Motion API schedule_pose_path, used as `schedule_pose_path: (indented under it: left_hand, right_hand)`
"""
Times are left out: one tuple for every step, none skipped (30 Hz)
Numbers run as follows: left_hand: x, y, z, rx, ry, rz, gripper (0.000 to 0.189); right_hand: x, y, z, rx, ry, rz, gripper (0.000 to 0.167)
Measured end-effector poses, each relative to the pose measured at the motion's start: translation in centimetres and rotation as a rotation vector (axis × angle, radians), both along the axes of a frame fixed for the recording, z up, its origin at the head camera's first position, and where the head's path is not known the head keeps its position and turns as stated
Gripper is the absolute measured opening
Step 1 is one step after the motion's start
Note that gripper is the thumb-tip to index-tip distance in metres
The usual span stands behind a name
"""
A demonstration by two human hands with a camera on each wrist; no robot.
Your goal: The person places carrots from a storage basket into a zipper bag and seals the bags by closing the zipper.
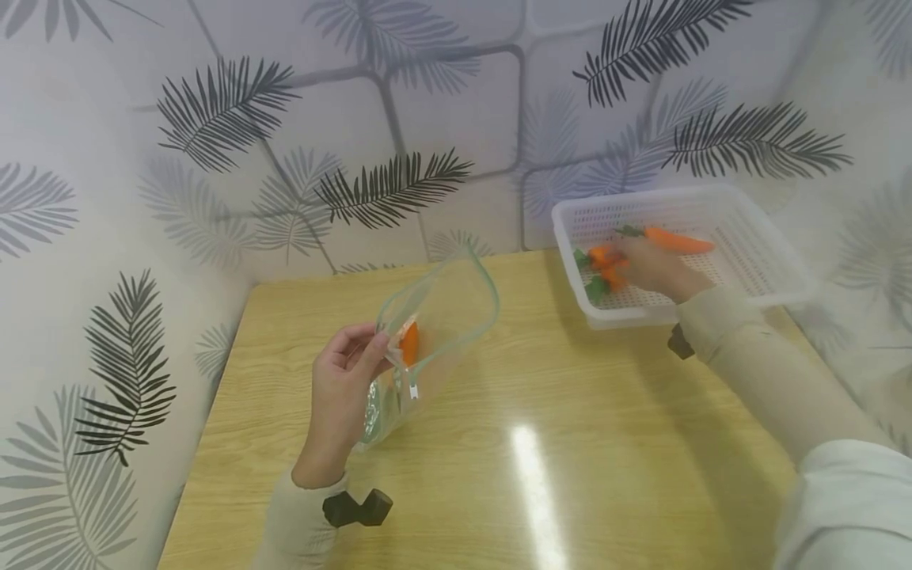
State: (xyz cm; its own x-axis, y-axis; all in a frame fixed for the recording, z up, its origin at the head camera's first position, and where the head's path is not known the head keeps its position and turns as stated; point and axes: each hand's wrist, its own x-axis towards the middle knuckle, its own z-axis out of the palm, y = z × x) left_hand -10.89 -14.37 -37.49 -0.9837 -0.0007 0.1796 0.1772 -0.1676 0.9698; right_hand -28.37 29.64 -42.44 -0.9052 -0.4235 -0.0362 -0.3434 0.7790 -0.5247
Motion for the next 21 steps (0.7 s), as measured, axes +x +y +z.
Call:
schedule_pose_path:
  left_hand:
    - [0.0,0.0,0.0,-0.001,0.000,-0.001,0.033]
    - [0.0,0.0,0.0,-0.004,-0.001,-0.003,0.034]
    - [0.1,-0.1,0.0,-0.004,-0.001,-0.003,0.035]
    - [0.1,-0.1,0.0,-0.005,-0.001,-0.003,0.035]
    - [0.1,-0.1,0.0,-0.006,-0.002,-0.002,0.036]
    - [0.0,-0.1,0.0,-0.005,-0.002,-0.002,0.036]
    - [0.0,-0.1,0.0,-0.006,-0.002,-0.002,0.036]
    - [0.0,-0.1,0.0,-0.006,-0.001,-0.004,0.036]
    - [0.0,-0.1,-0.1,-0.004,0.002,-0.004,0.036]
    - [0.0,-0.1,-0.1,-0.005,0.003,-0.005,0.036]
    - [0.0,-0.1,-0.1,-0.008,0.004,-0.007,0.035]
    - [0.0,-0.1,-0.1,-0.010,0.007,-0.009,0.035]
    - [0.0,-0.1,-0.1,-0.012,0.008,-0.009,0.035]
    - [0.0,-0.1,-0.1,-0.015,0.010,-0.012,0.035]
    - [0.0,-0.1,-0.1,-0.019,0.011,-0.012,0.035]
    - [0.0,-0.1,-0.1,-0.022,0.012,-0.011,0.034]
    - [0.0,-0.1,-0.1,-0.023,0.013,-0.012,0.034]
    - [0.0,-0.1,-0.2,-0.024,0.013,-0.012,0.034]
    - [0.0,-0.1,-0.2,-0.025,0.010,-0.011,0.033]
    - [0.0,0.0,-0.2,-0.025,0.009,-0.011,0.033]
    - [0.0,0.0,-0.2,-0.024,0.007,-0.010,0.033]
  right_hand:
    - [-0.1,0.0,-0.2,0.014,-0.001,0.004,0.036]
    - [-0.1,0.0,-0.4,-0.004,-0.024,0.007,0.036]
    - [-0.2,-0.1,-0.6,0.007,-0.028,0.012,0.035]
    - [-0.4,-0.1,-0.8,0.022,-0.023,0.030,0.036]
    - [-0.5,-0.1,-1.0,0.049,-0.011,0.049,0.035]
    - [-0.6,-0.2,-1.2,0.076,0.005,0.073,0.033]
    - [-0.8,-0.2,-1.5,0.106,0.028,0.103,0.032]
    - [-1.0,-0.2,-1.8,0.131,0.050,0.125,0.030]
    - [-1.1,-0.2,-2.0,0.187,0.097,0.144,0.030]
    - [-1.3,-0.2,-2.3,0.226,0.133,0.169,0.030]
    - [-1.4,-0.2,-2.5,0.258,0.154,0.176,0.030]
    - [-1.4,-0.2,-2.7,0.282,0.173,0.183,0.031]
    - [-1.5,-0.2,-2.9,0.299,0.186,0.184,0.032]
    - [-1.4,-0.4,-3.0,0.312,0.193,0.180,0.034]
    - [-1.4,-0.5,-3.0,0.322,0.189,0.178,0.036]
    - [-1.3,-0.5,-3.1,0.336,0.183,0.172,0.038]
    - [-1.3,-0.6,-3.1,0.342,0.159,0.154,0.041]
    - [-1.2,-0.8,-3.0,0.349,0.141,0.139,0.044]
    - [-1.2,-0.9,-3.0,0.357,0.123,0.122,0.047]
    - [-1.1,-1.0,-3.0,0.366,0.105,0.104,0.049]
    - [-1.1,-1.0,-3.0,0.376,0.085,0.085,0.050]
